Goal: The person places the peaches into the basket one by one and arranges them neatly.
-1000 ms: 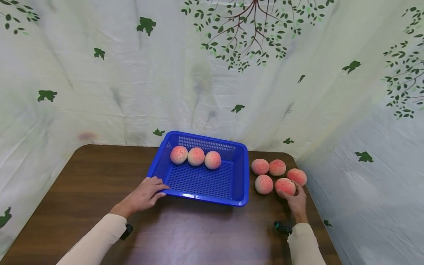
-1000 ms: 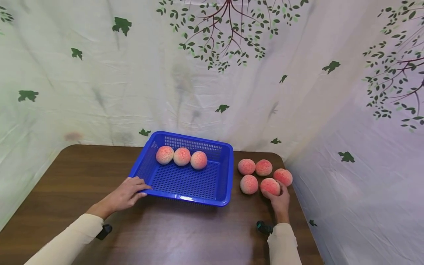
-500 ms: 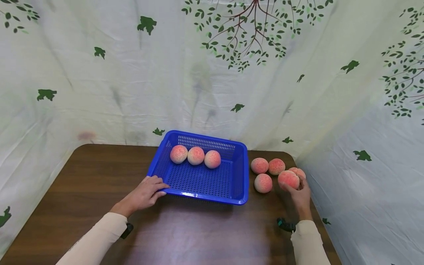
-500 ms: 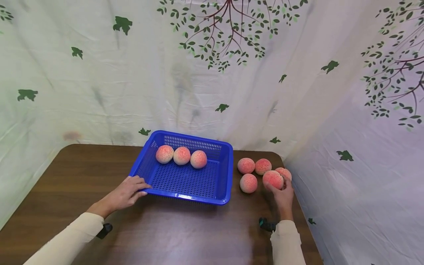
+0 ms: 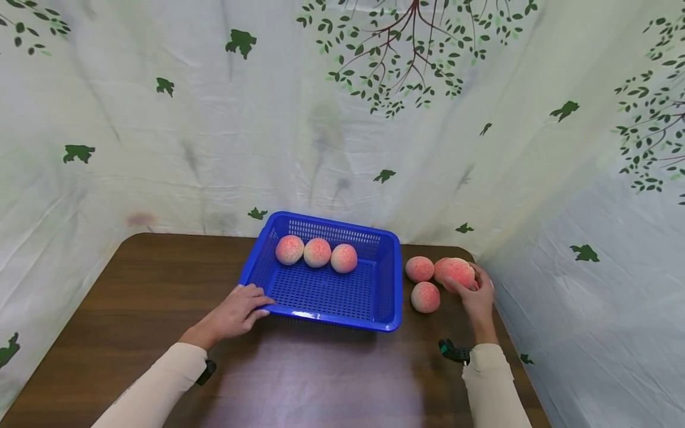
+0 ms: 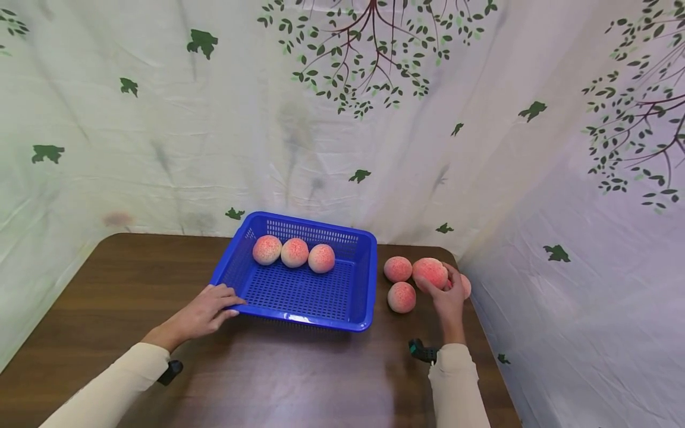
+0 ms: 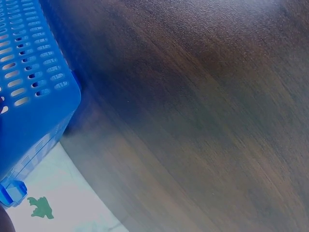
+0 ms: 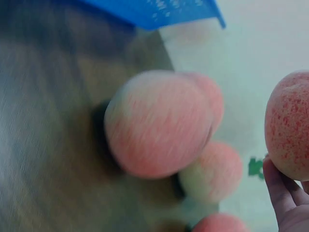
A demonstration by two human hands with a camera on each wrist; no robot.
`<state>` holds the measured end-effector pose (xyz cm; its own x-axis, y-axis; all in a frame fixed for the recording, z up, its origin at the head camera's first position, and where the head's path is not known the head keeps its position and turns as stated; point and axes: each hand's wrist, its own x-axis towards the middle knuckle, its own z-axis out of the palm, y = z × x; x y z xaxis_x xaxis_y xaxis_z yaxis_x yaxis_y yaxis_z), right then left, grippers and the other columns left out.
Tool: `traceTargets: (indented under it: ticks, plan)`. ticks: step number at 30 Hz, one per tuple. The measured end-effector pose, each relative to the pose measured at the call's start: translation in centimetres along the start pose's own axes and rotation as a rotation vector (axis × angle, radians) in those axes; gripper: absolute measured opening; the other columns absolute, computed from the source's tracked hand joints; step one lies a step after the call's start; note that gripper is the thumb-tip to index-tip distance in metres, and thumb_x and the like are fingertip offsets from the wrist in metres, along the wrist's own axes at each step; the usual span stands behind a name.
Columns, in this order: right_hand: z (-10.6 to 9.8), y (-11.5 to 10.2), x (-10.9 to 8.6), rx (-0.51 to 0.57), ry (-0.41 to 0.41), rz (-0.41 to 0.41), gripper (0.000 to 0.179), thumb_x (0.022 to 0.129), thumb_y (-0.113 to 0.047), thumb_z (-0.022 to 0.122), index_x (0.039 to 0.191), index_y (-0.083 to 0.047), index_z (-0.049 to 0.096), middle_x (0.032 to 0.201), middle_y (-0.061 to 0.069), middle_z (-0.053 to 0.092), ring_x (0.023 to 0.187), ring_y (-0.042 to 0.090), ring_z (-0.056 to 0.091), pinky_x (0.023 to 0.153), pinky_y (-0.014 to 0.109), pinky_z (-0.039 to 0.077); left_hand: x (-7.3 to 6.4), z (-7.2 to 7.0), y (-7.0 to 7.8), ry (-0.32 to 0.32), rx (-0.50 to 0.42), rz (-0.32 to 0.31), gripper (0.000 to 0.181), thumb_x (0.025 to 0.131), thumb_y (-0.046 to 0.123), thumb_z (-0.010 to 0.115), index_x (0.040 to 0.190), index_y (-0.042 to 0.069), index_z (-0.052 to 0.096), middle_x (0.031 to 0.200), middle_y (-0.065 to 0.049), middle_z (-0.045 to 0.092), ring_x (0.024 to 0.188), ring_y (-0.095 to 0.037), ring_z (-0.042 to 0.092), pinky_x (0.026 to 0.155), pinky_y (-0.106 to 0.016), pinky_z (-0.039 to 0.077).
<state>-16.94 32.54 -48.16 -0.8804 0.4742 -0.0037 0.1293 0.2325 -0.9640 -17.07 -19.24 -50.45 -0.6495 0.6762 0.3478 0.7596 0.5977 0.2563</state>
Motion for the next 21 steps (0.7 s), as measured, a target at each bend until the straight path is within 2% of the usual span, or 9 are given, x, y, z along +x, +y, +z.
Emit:
traceTargets:
  ticks: [4, 8, 10, 14, 17, 21]
  plan:
    - [1.1, -1.2, -0.1, 0.042, -0.047, 0.001, 0.072, 0.081, -0.025, 0.079, 0.141, -0.014, 0.042, 0.138, 0.004, 0.041, 0.118, 0.016, 0.043, 0.087, 0.022, 0.042, 0.0, 0.1, 0.0, 0.007, 0.007, 0.007, 0.014, 0.086, 0.012, 0.069, 0.1, 0.009, 0.071, 0.088, 0.001, 0.06, 0.084, -0.018, 0.05, 0.074, -0.037, 0.038]
    - [2.4, -2.2, -0.3, 0.107, -0.092, -0.019, 0.069, 0.08, -0.023, 0.08, 0.138, -0.015, 0.044, 0.133, 0.001, 0.045, 0.11, 0.014, 0.048, 0.079, 0.017, 0.044, 0.0, 0.2, 0.0, 0.023, 0.009, 0.023, 0.014, 0.085, 0.011, 0.07, 0.099, 0.009, 0.071, 0.087, 0.002, 0.06, 0.083, -0.018, 0.051, 0.073, -0.037, 0.038]
    - [3.0, -2.7, -0.4, 0.136, -0.118, -0.029, 0.067, 0.08, -0.023, 0.08, 0.137, -0.015, 0.045, 0.131, 0.001, 0.046, 0.108, 0.015, 0.05, 0.079, 0.018, 0.047, 0.0, 0.2, 0.0, 0.028, 0.007, 0.027, 0.014, 0.085, 0.011, 0.07, 0.099, 0.009, 0.071, 0.087, 0.002, 0.059, 0.083, -0.018, 0.051, 0.073, -0.037, 0.038]
    - [4.3, -3.5, -0.6, 0.101, -0.156, -0.044, 0.068, 0.079, -0.027, 0.081, 0.137, -0.015, 0.045, 0.132, 0.002, 0.048, 0.112, 0.017, 0.05, 0.088, 0.027, 0.048, -0.1, 0.2, 0.0, 0.026, 0.006, 0.022, 0.014, 0.086, 0.011, 0.07, 0.099, 0.01, 0.071, 0.087, 0.002, 0.059, 0.083, -0.018, 0.051, 0.073, -0.037, 0.038]
    - [5.2, -3.9, -0.5, 0.029, -0.174, -0.072, 0.071, 0.078, -0.03, 0.081, 0.137, -0.014, 0.046, 0.136, 0.005, 0.048, 0.119, 0.019, 0.046, 0.098, 0.036, 0.043, -0.1, 0.2, 0.0, 0.028, 0.007, 0.02, 0.014, 0.086, 0.011, 0.07, 0.099, 0.01, 0.071, 0.087, 0.002, 0.059, 0.083, -0.018, 0.051, 0.073, -0.037, 0.038]
    - [6.7, -4.6, -0.6, 0.024, -0.226, -0.081, 0.074, 0.078, -0.029, 0.082, 0.138, -0.011, 0.043, 0.139, 0.011, 0.046, 0.124, 0.026, 0.044, 0.103, 0.045, 0.038, -0.1, 0.2, -0.1, 0.036, 0.005, 0.022, 0.015, 0.085, 0.011, 0.071, 0.099, 0.01, 0.071, 0.087, 0.003, 0.059, 0.082, -0.017, 0.05, 0.073, -0.036, 0.037]
